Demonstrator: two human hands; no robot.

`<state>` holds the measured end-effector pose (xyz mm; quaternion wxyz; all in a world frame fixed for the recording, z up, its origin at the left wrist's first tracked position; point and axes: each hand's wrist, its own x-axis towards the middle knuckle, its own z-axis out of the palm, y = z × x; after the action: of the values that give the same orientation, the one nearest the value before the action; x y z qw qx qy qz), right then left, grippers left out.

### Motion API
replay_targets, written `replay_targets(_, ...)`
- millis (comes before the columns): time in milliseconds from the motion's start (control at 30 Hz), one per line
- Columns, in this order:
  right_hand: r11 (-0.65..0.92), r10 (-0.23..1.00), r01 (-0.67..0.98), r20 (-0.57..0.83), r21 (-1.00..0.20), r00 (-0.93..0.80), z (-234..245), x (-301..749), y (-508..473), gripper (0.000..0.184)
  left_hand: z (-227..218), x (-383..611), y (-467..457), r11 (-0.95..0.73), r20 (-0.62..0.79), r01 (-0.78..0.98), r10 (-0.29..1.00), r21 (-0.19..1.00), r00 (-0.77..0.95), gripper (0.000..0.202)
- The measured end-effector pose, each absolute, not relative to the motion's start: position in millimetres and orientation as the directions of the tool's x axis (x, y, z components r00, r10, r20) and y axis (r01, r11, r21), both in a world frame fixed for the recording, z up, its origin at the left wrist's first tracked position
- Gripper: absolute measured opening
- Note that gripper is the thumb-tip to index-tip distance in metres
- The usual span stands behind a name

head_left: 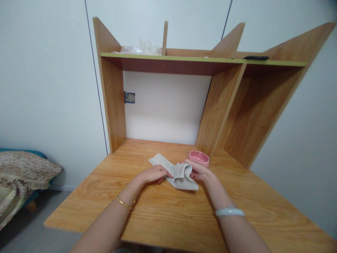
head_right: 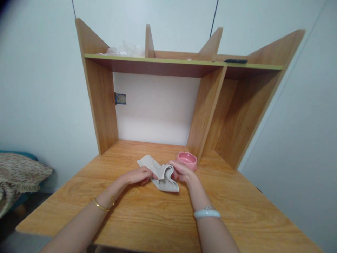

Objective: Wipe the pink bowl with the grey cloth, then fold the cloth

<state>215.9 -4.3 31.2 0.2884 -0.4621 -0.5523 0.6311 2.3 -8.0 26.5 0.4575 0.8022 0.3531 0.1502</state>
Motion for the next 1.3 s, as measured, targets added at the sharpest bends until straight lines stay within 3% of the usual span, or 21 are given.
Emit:
replay_targets(100,-0.293,0.873,0.016,-0.274,-0.956,-0.403,34.7,208.3,-4.9,0.037,24.4,0.1,-3.6,-0.210,-0.211,0.415,0.613,0.885,0.761,0.048)
replay_targets(267,-0.422,0.882,-0.367,-0.281,-0.829,-0.379,42.3,196.7,-9.8,0.018,25.8,-7.0,-2.9,0.046,-0.333,0.349,0.442,0.936,0.833,0.066)
replay_targets(500,-0.356,0.932,-0.466,-0.268,-0.810,-0.246,38.3,186.9,-8.1,0.016,30.6,-13.2,-8.8,0.245,-0.399,0.348,0.207,0.905,0.893,0.086)
replay_targets(700,-0.268,0.956,-0.302,-0.214,-0.915,-0.201,33.1,180.7,-8.7,0.013,27.3,-11.0,-7.8,0.230,-0.405,0.353,0.248,0.907,0.880,0.087)
replay_targets(900,0.015,0.999,0.043,0.017,-0.999,0.041,34.5,183.3,-7.0,0.021,31.0,-15.4,-6.5,0.225,-0.374,0.310,0.353,0.924,0.858,0.072)
replay_targets(1000,0.042,0.987,0.347,0.092,-0.937,0.130,31.3,187.0,-0.9,0.023,32.0,-16.9,-2.5,0.184,-0.308,0.248,0.499,0.951,0.810,0.057)
replay_targets(1100,-0.004,0.976,0.587,0.123,-0.809,0.177,25.0,189.2,4.9,0.028,28.1,-14.6,2.2,0.182,-0.286,0.221,0.658,0.958,0.696,0.059)
replay_targets(1300,-0.030,0.973,0.667,0.130,-0.744,0.189,16.1,193.4,8.1,0.020,19.3,-6.7,6.2,0.254,-0.308,0.175,0.755,0.951,0.578,0.057)
